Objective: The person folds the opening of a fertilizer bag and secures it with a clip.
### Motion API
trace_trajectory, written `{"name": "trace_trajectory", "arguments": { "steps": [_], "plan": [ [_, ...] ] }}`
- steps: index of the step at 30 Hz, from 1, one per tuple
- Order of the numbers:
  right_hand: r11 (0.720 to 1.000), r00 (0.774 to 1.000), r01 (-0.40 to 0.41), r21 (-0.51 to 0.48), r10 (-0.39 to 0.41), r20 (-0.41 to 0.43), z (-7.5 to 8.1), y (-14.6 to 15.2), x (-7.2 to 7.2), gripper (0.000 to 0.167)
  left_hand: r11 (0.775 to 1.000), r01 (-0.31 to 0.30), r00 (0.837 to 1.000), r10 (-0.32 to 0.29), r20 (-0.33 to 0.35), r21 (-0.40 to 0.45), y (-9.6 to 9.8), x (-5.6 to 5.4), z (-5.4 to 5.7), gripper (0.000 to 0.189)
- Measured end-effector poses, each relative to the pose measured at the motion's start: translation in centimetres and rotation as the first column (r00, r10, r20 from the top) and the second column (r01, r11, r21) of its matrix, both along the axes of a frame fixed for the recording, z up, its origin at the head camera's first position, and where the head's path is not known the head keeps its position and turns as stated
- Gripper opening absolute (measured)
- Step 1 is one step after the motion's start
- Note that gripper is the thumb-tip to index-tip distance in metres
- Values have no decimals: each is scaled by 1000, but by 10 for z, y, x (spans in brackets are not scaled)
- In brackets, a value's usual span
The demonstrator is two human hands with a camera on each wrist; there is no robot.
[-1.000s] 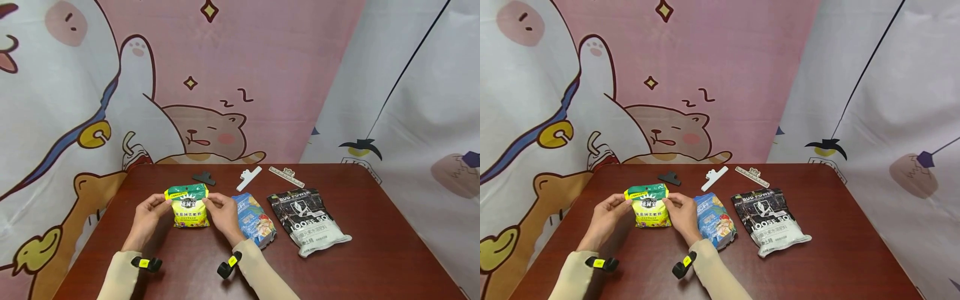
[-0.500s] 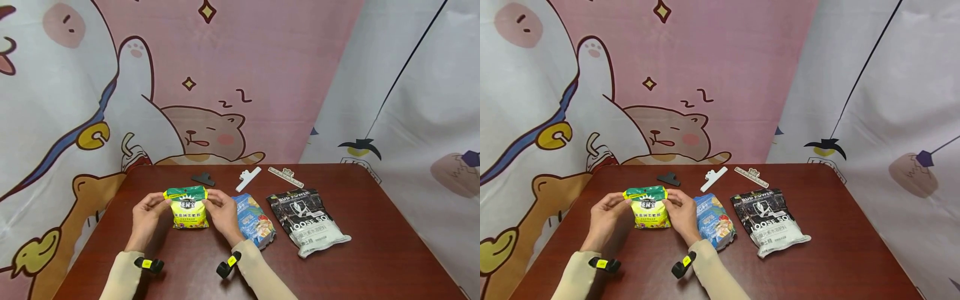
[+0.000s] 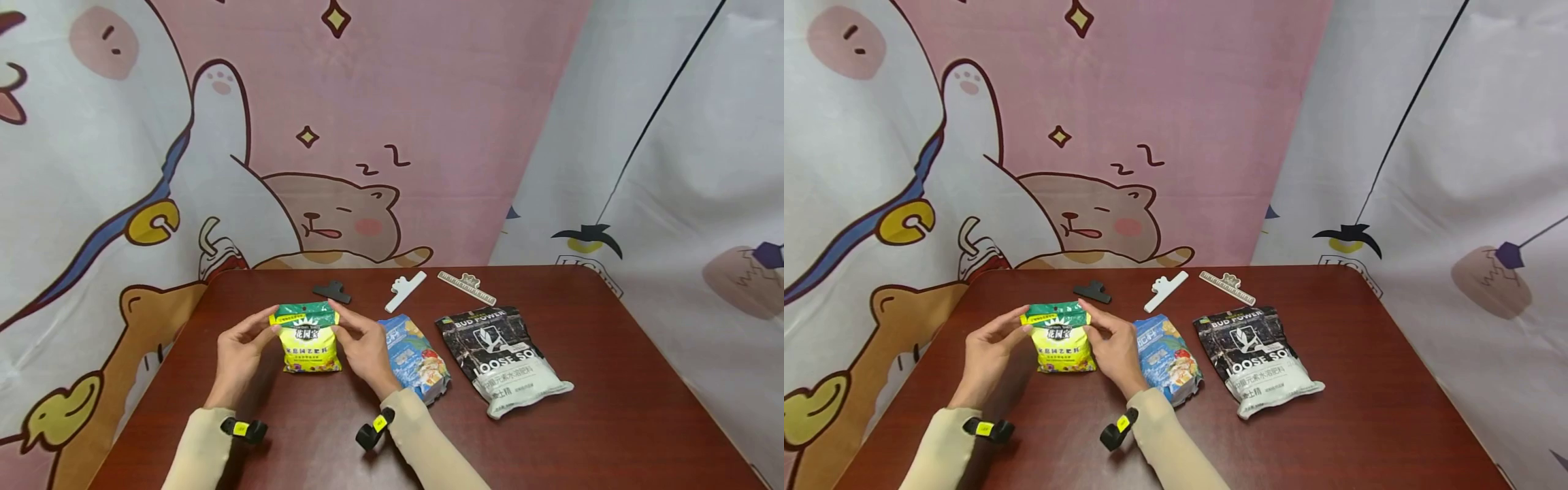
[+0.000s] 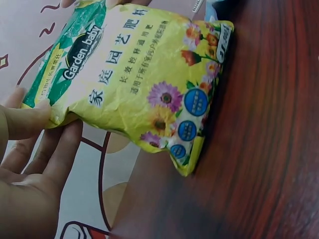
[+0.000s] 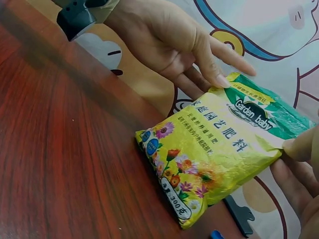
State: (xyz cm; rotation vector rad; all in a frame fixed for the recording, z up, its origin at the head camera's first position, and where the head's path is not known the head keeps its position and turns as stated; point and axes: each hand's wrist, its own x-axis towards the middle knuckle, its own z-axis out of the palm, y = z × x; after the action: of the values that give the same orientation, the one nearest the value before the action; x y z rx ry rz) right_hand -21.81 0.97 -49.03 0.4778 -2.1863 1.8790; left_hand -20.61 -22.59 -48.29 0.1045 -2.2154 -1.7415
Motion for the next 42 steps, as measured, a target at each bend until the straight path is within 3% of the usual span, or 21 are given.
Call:
{"name": "trace_trajectory", "arguments": {
  "steps": [3,7,15,27,34,39,42],
  "plan": [
    [999,999,-27,33,27,-19,2,1,1,49,997,23,1000,-22,14,-78,-2,2,0,36],
    [995,997,-53,80,57,-45,4,2,1,46,991,65,998,-67,-9,-116,-5,3,-1,37],
    [989,996,-16,145,29,-88,5,2,1,40,967,123,991,-131,-23,-221,-9,6,0,43],
    [968,994,34,249,-6,-112,5,0,2,30,948,133,989,-147,-26,-290,4,23,27,27],
    [952,988,86,295,-42,-149,2,0,3,22,948,106,985,-141,-97,-299,-8,4,-5,17],
    [955,984,100,280,-54,-167,3,1,2,16,954,110,980,-152,-132,-278,-7,3,-3,15],
    [955,978,100,280,-43,-203,5,1,1,13,942,117,977,-166,-133,-314,-7,1,-1,14]
  ]
}}
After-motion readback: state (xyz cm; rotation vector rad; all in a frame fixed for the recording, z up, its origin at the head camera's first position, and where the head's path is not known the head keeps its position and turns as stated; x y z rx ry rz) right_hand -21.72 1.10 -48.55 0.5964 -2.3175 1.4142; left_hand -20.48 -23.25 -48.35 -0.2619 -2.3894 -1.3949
